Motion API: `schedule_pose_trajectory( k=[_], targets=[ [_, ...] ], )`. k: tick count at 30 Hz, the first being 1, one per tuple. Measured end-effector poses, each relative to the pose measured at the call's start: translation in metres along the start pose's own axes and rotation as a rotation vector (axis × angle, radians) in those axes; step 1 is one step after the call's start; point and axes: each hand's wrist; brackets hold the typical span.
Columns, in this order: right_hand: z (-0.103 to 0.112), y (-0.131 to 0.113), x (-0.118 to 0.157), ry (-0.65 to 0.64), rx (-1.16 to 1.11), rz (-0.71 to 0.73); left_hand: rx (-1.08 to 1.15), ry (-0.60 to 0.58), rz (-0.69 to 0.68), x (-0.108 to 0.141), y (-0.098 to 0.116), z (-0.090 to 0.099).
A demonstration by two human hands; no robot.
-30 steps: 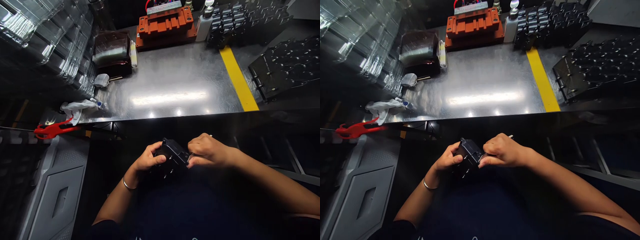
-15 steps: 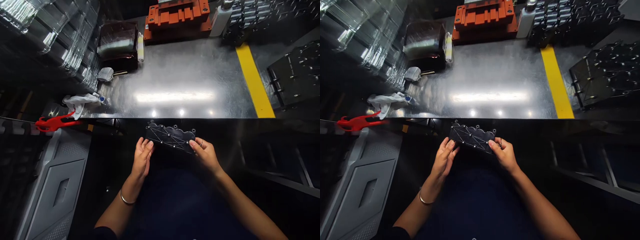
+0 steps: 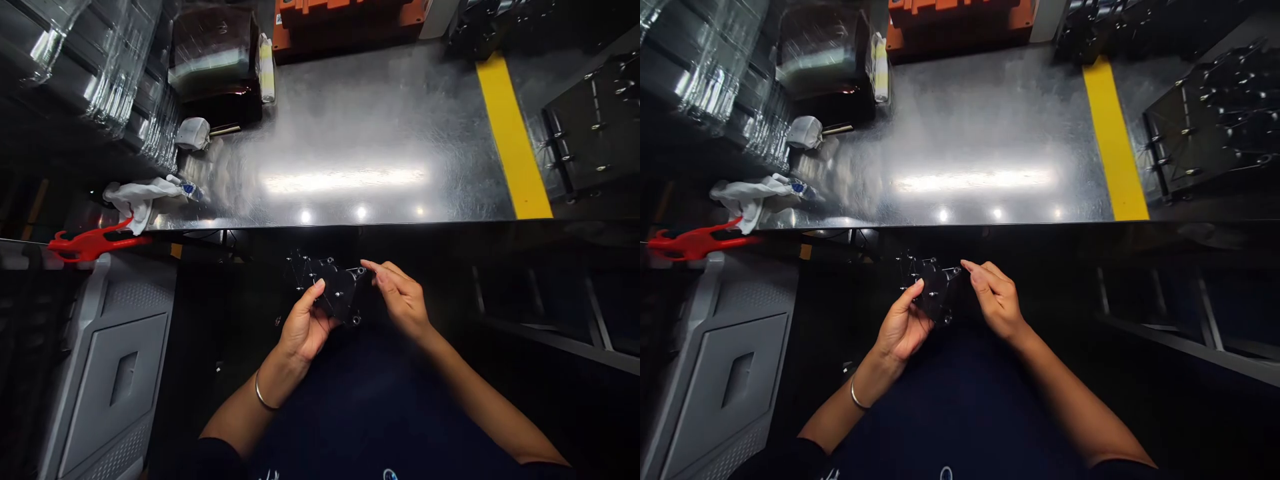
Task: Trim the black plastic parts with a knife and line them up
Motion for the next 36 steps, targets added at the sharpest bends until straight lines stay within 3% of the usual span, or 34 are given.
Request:
schedule_pose_trajectory(
  k=[5,10,17,21,24,26,28,32,36],
  targets=[
    [-0.003,-0.002,0.004,0.033,-0.123,-0.02,0.0,-0.043,0.023,-0.001,-0.002,0.002],
    [0.0,0.017,-0.006,0.214,-0.092,-0.132,-0.076,-0.074,0.06,0.007,0.0,0.008],
    [0.007,-0.006,0.006,0.007,-0.218,0.048,-0.065,-0.045,-0.012,0.0,0.001,0.007],
    [0.003,-0.007,0.005,0.005,-0.173,0.088,-0.081,-0.07,-0.032,-0.003,0.0,0.012],
    [0.004,0.001,0.001,0.044,-0.085,0.038,-0.189,-0.209,-0.008,0.004,0.003,0.017],
    [0.01,0.002,-0.001,-0.039,-0.029,0.021,-0.299,-0.368,-0.033,0.008,0.01,0.02],
    [0.019,-0.003,-0.003,-0.217,0.003,0.109,-0.375,-0.473,-0.127,0.008,0.019,0.022],
    [0.031,-0.02,-0.004,-0.484,-0.04,0.474,-0.449,-0.534,-0.263,0.002,0.034,0.024],
    [0.031,-0.028,-0.006,-0.56,0.03,0.608,-0.479,-0.56,-0.244,-0.004,0.032,0.024]
  ],
)
Point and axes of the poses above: each hand's wrist, its own x-axis away from the middle knuckle, its own z-axis out of the back of the hand, y = z × x, and after that the axes turned 14 degrees about y, right-handed
